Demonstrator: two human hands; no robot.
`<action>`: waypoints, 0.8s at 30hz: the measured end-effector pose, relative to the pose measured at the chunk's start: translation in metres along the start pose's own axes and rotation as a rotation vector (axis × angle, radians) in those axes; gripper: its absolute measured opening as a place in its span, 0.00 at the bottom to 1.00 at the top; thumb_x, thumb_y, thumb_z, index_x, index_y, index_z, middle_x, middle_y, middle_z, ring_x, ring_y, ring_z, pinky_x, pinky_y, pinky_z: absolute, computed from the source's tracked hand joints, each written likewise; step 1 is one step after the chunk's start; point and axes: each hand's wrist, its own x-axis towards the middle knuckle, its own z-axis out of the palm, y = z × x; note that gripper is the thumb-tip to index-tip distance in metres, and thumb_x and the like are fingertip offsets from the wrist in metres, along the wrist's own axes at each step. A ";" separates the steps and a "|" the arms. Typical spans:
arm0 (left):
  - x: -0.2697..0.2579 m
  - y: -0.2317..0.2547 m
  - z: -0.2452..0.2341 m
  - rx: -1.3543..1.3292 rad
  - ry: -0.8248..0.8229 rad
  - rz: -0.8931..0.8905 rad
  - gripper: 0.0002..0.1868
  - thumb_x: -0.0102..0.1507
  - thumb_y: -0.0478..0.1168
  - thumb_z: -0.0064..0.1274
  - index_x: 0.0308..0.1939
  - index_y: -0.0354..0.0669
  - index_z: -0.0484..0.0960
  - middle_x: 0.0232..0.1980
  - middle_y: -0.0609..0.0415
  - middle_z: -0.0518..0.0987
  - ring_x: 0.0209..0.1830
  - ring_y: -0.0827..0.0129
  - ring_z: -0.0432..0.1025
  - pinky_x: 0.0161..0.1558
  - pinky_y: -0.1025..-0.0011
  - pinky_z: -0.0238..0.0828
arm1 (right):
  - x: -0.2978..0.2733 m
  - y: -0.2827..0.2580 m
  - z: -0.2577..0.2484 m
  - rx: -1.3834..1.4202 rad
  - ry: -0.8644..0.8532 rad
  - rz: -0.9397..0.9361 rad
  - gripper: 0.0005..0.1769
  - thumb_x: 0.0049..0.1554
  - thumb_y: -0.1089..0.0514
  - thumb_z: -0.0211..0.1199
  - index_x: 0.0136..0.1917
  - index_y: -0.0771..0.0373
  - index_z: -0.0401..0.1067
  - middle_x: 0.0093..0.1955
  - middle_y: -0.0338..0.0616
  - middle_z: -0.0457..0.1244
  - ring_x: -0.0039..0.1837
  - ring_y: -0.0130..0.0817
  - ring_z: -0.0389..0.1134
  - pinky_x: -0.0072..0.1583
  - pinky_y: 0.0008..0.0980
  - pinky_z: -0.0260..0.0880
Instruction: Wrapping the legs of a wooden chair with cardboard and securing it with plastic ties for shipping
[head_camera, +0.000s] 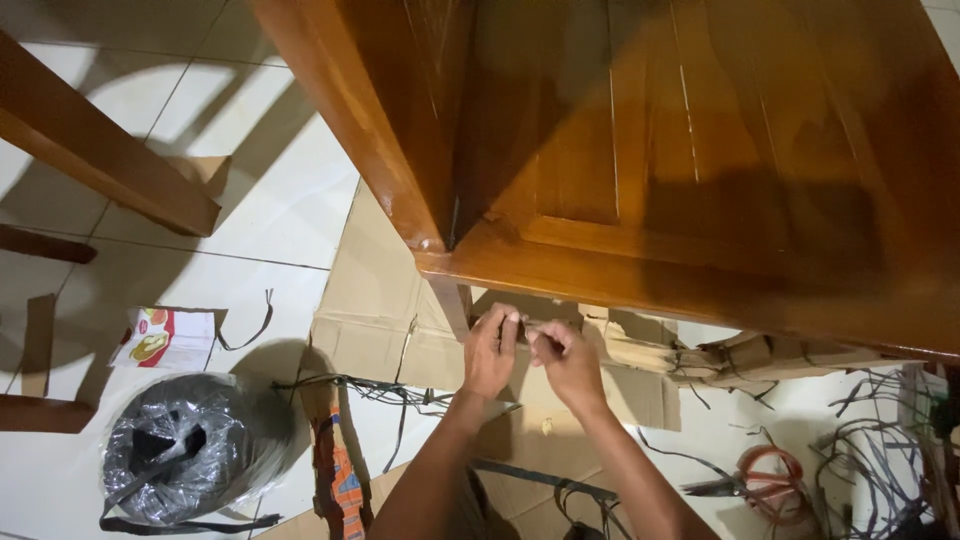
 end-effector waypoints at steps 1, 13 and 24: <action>0.003 0.007 0.000 0.000 0.002 0.001 0.11 0.74 0.42 0.41 0.42 0.44 0.77 0.37 0.43 0.81 0.44 0.44 0.78 0.52 0.52 0.72 | -0.002 0.007 0.001 0.000 -0.001 -0.002 0.07 0.59 0.60 0.66 0.48 0.66 0.80 0.34 0.50 0.68 0.35 0.36 0.74 0.41 0.29 0.72; 0.013 0.017 0.023 0.164 0.194 -0.192 0.21 0.74 0.54 0.30 0.35 0.50 0.72 0.33 0.56 0.84 0.29 0.54 0.76 0.36 0.56 0.67 | -0.032 0.069 0.000 -0.401 -0.152 -0.350 0.11 0.57 0.71 0.55 0.45 0.54 0.66 0.32 0.31 0.60 0.32 0.20 0.58 0.30 0.25 0.53; 0.051 0.027 0.030 0.222 -0.257 -0.540 0.18 0.71 0.45 0.44 0.30 0.41 0.78 0.33 0.50 0.85 0.35 0.58 0.81 0.46 0.57 0.78 | -0.038 -0.016 -0.009 0.165 -0.072 0.459 0.23 0.63 0.44 0.56 0.31 0.58 0.62 0.22 0.38 0.48 0.26 0.31 0.47 0.32 0.42 0.48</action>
